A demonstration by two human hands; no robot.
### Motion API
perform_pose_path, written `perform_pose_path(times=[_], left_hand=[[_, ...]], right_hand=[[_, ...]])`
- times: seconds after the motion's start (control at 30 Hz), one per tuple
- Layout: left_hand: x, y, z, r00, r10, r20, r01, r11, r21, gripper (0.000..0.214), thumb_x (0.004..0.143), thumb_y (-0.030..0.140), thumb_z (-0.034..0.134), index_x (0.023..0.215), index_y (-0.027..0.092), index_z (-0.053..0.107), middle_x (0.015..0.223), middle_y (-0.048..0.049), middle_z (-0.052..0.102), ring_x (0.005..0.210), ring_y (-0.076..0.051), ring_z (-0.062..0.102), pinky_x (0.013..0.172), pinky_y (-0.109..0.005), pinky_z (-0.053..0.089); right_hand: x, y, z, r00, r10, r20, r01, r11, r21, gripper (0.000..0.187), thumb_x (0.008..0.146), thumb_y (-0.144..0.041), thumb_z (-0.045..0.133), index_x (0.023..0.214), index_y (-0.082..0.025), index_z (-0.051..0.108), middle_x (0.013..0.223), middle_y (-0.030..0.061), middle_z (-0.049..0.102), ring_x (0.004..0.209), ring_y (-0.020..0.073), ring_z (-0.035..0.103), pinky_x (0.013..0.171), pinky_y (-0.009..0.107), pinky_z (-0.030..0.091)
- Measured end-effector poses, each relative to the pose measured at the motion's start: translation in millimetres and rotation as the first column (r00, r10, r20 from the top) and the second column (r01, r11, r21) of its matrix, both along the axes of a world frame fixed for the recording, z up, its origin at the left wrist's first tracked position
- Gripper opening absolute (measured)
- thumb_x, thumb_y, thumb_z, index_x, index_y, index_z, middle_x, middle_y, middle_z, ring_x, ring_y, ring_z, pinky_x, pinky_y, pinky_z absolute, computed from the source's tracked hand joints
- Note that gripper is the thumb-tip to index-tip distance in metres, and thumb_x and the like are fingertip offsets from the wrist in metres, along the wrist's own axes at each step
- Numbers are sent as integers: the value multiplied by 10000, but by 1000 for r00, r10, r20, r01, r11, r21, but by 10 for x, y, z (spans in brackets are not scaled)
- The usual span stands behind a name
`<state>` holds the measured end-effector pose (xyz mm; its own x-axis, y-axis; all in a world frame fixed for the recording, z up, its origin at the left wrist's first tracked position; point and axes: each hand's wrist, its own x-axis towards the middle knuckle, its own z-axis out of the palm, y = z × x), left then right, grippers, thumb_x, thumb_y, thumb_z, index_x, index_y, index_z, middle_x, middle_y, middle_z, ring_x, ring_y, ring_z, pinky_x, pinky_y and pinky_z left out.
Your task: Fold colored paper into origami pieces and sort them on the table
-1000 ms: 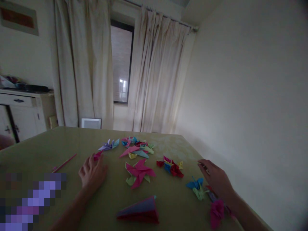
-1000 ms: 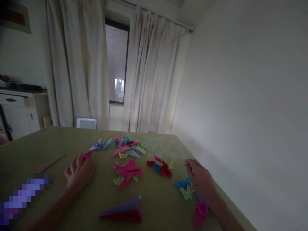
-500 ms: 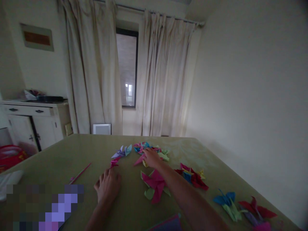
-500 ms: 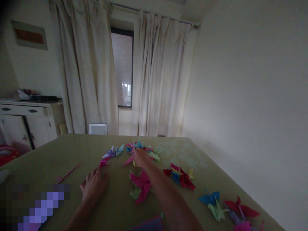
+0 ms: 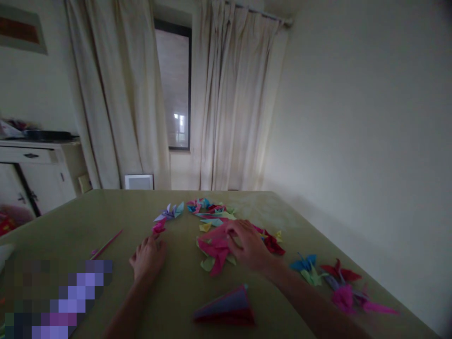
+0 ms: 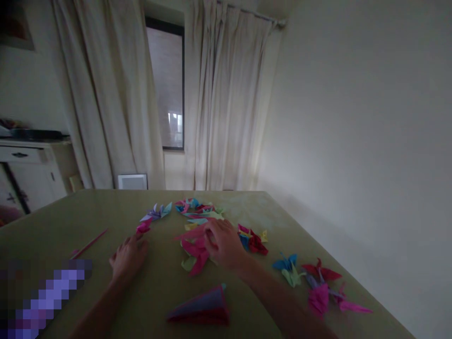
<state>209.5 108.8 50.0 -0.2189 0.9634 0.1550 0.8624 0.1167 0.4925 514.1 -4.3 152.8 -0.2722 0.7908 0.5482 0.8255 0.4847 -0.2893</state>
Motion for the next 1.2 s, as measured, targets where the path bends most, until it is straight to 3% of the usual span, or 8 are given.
perform_pose_path(times=[0.27, 0.4, 0.6, 0.77, 0.83, 1.0, 1.1, 1.2], left_hand=[[-18, -67, 21, 1000, 9, -8, -9, 1000, 8, 517, 1019, 381, 351, 1424, 164, 590, 1434, -227, 644, 1309, -420, 595, 1075, -636, 427], [-25, -120, 31, 1000, 18, -1, -18, 1000, 19, 513, 1036, 384, 322, 1406, 157, 595, 1436, -230, 643, 1304, -425, 594, 1066, -639, 439], [-22, -174, 37, 1000, 7, 18, -8, 999, 49, 519, 1045, 384, 313, 1403, 151, 607, 1423, -237, 650, 1297, -434, 614, 1047, -656, 460], [69, -205, 59, 996, -83, 28, 76, 978, 194, 454, 1050, 337, 341, 1389, 190, 607, 1438, -189, 656, 1319, -391, 602, 1084, -637, 457], [160, -249, 79, 968, -246, 47, 207, 893, 399, 393, 1039, 346, 406, 1310, 200, 651, 1348, -164, 709, 1260, -352, 642, 1080, -567, 495], [561, -573, 149, 718, -692, -74, 459, 391, 798, 144, 1028, 265, 616, 1123, 254, 723, 1060, -59, 794, 986, -220, 748, 893, -344, 604], [791, -830, 181, 601, -784, -156, 538, 252, 805, 155, 1039, 179, 621, 1125, 263, 719, 1051, -44, 803, 978, -185, 758, 891, -293, 607], [887, -978, 185, 510, -831, -221, 615, 173, 769, 201, 1058, 168, 588, 1185, 264, 710, 1059, -51, 807, 991, -181, 763, 912, -279, 614]], right_hand=[[163, -1177, -315, 990, -83, -117, 83, 997, -4, 213, 829, -73, 604, 900, -267, 554, 1203, 83, 711, 1117, 285, 644, 977, 423, 498], [-24, -1179, -428, 998, -51, -42, 51, 999, -5, 234, 815, -55, 600, 940, -252, 594, 1266, 81, 708, 1148, 276, 634, 1000, 410, 483], [-211, -1001, -552, 963, 76, 259, 12, 947, -322, 56, 891, -195, 639, 923, -220, 677, 986, 44, 752, 937, 235, 672, 920, 369, 490], [-170, -1076, -628, 988, 104, 115, -62, 944, -325, 75, 926, -270, 692, 982, -239, 732, 1066, 27, 776, 1029, 234, 679, 1006, 371, 465], [-154, -1122, -582, 998, 68, -17, -70, 964, -255, 144, 931, -269, 706, 1070, -255, 744, 1160, 34, 768, 1096, 243, 672, 1042, 378, 464], [-165, -1059, -456, 928, -55, -369, 26, 996, -83, 382, 1008, -255, 641, 1388, -289, 629, 1389, 74, 672, 1301, 256, 616, 1105, 373, 485], [-191, -927, -473, 883, -64, -464, 53, 998, -35, 568, 1011, -295, 669, 1553, -317, 498, 1538, 85, 582, 1393, 270, 567, 1118, 388, 500], [-233, -834, -530, 861, -49, -506, 19, 998, -66, 443, 1005, -332, 701, 1440, -305, 621, 1340, 70, 717, 1156, 244, 695, 984, 351, 566]])
